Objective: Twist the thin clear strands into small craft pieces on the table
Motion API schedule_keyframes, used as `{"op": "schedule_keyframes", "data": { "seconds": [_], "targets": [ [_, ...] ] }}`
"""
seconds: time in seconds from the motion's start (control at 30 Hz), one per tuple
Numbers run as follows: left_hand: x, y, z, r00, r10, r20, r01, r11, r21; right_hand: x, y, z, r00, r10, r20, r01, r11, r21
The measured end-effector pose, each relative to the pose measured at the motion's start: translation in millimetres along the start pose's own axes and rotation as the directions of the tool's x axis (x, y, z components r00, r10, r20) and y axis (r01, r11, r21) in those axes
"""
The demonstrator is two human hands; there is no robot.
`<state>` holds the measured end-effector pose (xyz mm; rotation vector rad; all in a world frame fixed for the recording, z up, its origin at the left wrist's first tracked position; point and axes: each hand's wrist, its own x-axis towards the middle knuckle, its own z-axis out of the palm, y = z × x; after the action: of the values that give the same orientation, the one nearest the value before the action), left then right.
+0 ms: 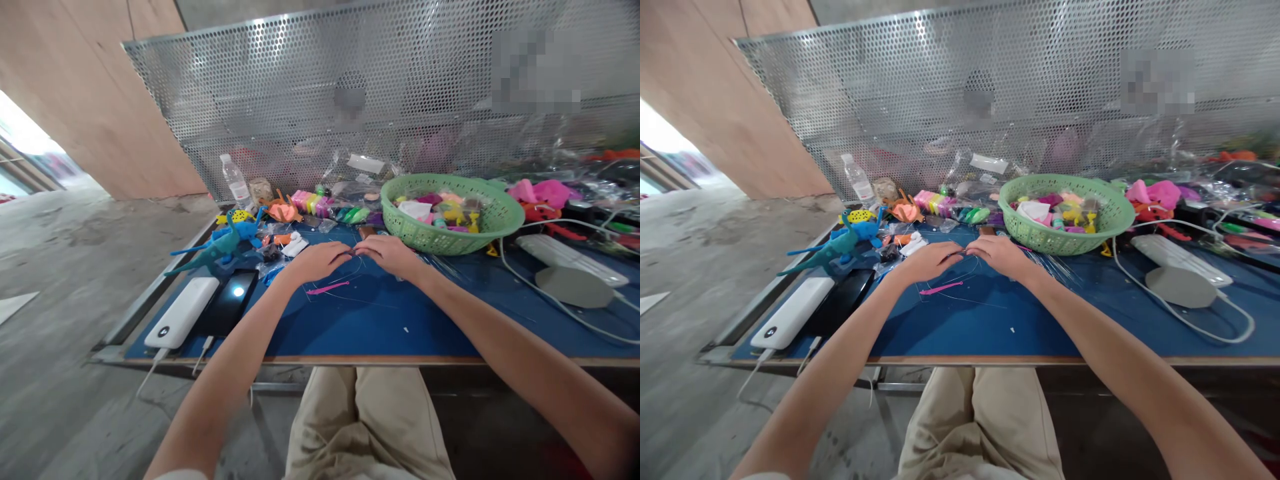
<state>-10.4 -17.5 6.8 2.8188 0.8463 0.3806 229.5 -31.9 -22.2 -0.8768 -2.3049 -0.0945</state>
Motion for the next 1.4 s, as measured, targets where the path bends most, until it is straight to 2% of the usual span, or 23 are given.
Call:
{"op": "schedule_keyframes", "data": {
  "seconds": [0.2, 0.43, 0.53, 0.67, 0.73, 0.8, 0.87, 0.97, 1.13, 1.2, 1.3, 1.4],
  "targets": [
    [0.9, 1.9, -4.6, 1.0, -0.005, -0.006, 0.005, 0.999, -0.045, 1.8, -6.9, -1.5, 0.973, 0.216, -0.077, -0.194, 0.955, 0.223],
    [0.2, 9.2, -9.5, 0.998, -0.062, 0.016, 0.063, 0.993, -0.101, 2.1, -11.3, -4.3, 0.963, 0.257, -0.078, -0.229, 0.937, 0.264],
    [-0.7, 7.8, -10.4, 0.997, -0.064, 0.04, 0.071, 0.972, -0.223, 1.3, -13.0, -5.1, 0.981, 0.184, -0.07, -0.165, 0.962, 0.217],
    [-3.8, 5.5, -14.5, 0.967, -0.056, 0.248, 0.189, 0.811, -0.554, 0.1, -13.6, -4.5, 1.0, -0.007, -0.017, 0.008, 0.997, 0.074],
    [-5.1, 4.1, -16.6, 0.94, -0.034, 0.34, 0.252, 0.74, -0.623, -0.3, -14.1, -3.5, 0.999, -0.039, -0.019, 0.04, 0.997, 0.06],
    [-5.9, 3.1, -17.8, 0.926, -0.024, 0.378, 0.28, 0.715, -0.641, -0.7, -14.9, -2.6, 0.999, -0.021, -0.036, 0.024, 0.996, 0.08],
    [-6.1, 3.1, -17.9, 0.933, -0.022, 0.359, 0.262, 0.724, -0.638, -1.3, -15.6, -2.3, 0.999, 0.036, -0.032, -0.031, 0.99, 0.141],
    [-6.0, 4.5, -16.4, 0.967, -0.032, 0.252, 0.18, 0.787, -0.591, -1.8, -14.6, -2.0, 0.994, 0.106, -0.002, -0.102, 0.964, 0.247],
    [-4.4, 3.2, -13.2, 0.997, -0.062, 0.039, 0.07, 0.963, -0.261, -1.9, -8.4, 0.1, 0.99, 0.138, 0.017, -0.137, 0.95, 0.28],
    [-3.2, 0.4, -12.0, 0.998, -0.048, 0.034, 0.053, 0.984, -0.171, -1.7, -7.4, 1.0, 0.983, 0.179, 0.029, -0.179, 0.938, 0.296],
    [-1.1, -3.5, -8.6, 0.997, -0.037, 0.062, 0.045, 0.99, -0.137, -1.4, -8.3, 3.7, 0.967, 0.252, 0.02, -0.244, 0.908, 0.34],
    [1.7, -3.2, -2.0, 1.0, -0.018, 0.012, 0.018, 0.999, -0.048, -1.6, -9.4, 8.7, 0.951, 0.308, -0.038, -0.272, 0.886, 0.376]
  ]
}}
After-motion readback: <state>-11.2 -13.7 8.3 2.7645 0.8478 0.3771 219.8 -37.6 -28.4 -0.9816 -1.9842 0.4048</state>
